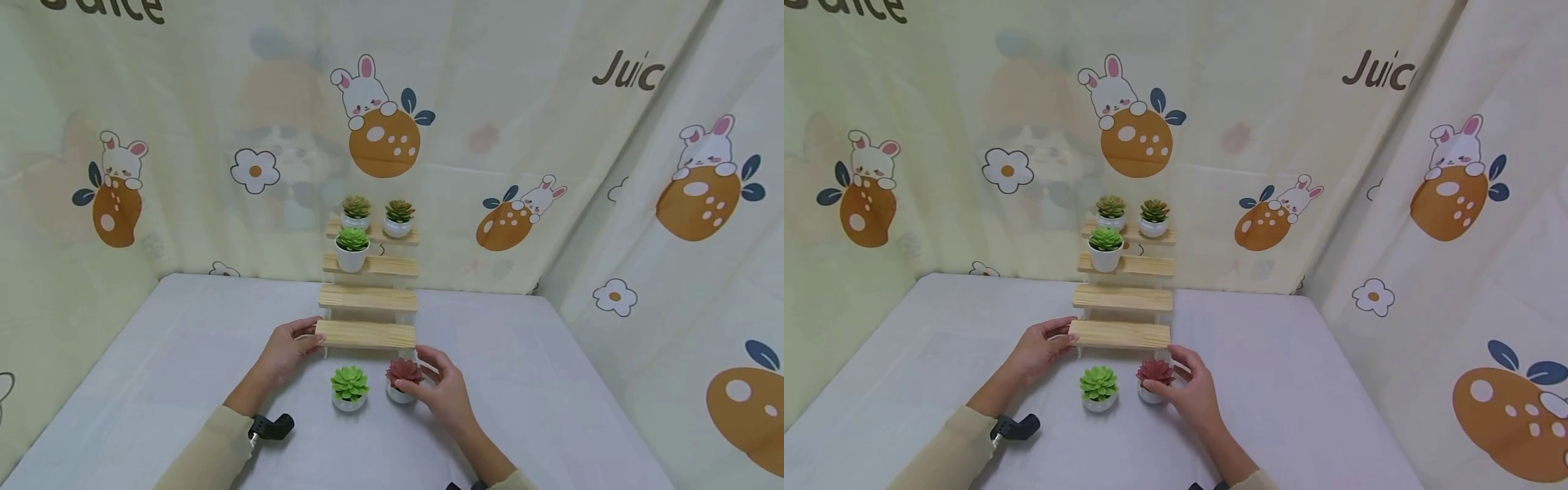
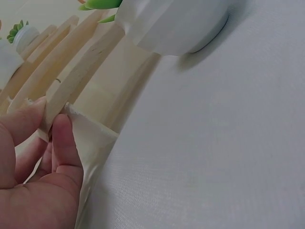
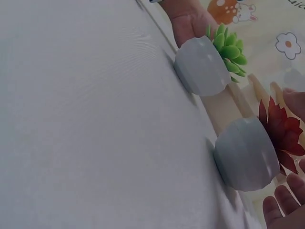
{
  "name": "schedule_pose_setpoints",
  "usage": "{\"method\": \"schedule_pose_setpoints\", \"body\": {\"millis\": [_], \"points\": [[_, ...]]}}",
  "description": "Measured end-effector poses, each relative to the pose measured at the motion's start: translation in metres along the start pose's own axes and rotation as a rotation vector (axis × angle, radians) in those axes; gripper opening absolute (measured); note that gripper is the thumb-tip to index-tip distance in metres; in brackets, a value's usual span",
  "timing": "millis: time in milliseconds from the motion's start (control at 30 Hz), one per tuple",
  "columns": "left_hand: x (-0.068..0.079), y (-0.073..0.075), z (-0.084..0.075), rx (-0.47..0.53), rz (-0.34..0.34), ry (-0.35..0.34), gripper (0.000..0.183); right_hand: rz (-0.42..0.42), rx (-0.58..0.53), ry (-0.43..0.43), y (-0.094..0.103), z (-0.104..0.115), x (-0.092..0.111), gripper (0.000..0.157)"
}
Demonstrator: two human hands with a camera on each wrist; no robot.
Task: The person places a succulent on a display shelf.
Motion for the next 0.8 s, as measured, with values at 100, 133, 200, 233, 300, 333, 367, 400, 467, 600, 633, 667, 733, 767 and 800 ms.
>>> {"method": "schedule_pose_setpoints", "body": {"millis": [100,133,200,233,300,333,367,400,467,600,633,667,733,767,800], "points": [[0.0,0.0,-0.001,-0.001,-0.003,0.005,0.051,0.024,-0.033,-0.012,0.001,-0.003,0.004,0.075],[0.0,0.0,-0.001,0.003,-0.005,0.008,0.051,0.032,-0.04,-0.017,0.001,-0.004,0.005,0.076],[0.0,0.0,-0.001,0.008,-0.003,0.007,0.052,0.047,-0.049,-0.034,0.001,-0.006,0.007,0.077],[0.0,0.0,-0.001,0.009,-0.001,0.005,0.052,0.056,-0.052,-0.042,0.001,-0.007,0.007,0.077],[0.001,0.0,-0.001,0.014,-0.001,0.005,0.052,0.067,-0.033,-0.063,0.0,-0.008,0.009,0.077],[0.001,0.0,-0.002,0.014,-0.001,0.003,0.052,0.072,-0.024,-0.07,-0.001,-0.009,0.009,0.078],[0.002,0.0,-0.002,0.015,0.0,0.0,0.052,0.073,-0.014,-0.08,-0.002,-0.009,0.009,0.078],[0.003,0.0,-0.003,0.017,-0.002,0.0,0.052,0.073,-0.002,-0.082,-0.002,-0.01,0.01,0.078],[0.004,0.0,-0.005,0.016,0.0,-0.006,0.051,0.072,0.022,-0.086,-0.003,-0.011,0.01,0.077],[0.005,-0.001,-0.007,0.012,0.002,-0.011,0.051,0.069,0.022,-0.095,-0.003,-0.014,0.011,0.082],[0.005,-0.001,-0.007,0.013,0.001,-0.01,0.051,0.071,0.02,-0.104,-0.003,-0.015,0.012,0.084],[0.005,-0.001,-0.007,0.012,-0.001,-0.007,0.051,0.07,0.016,-0.112,-0.003,-0.016,0.012,0.085],[0.006,0.0,-0.007,0.014,0.002,-0.008,0.051,0.069,0.0,-0.13,-0.004,-0.018,0.012,0.086],[0.005,0.0,-0.006,0.016,0.002,-0.007,0.051,0.068,-0.008,-0.137,-0.004,-0.018,0.012,0.086],[0.005,0.0,-0.006,0.017,0.004,-0.008,0.051,0.068,-0.016,-0.141,-0.004,-0.019,0.011,0.084]]}}
Point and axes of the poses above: each hand's wrist, its own x-axis away from the middle knuckle, its own y-axis out of the back of the hand, z = x × y, the point moved 4 cm from there along -x, towards the middle knuckle, and after that the axes turned 14 degrees about -x, right-handed, at the moved point
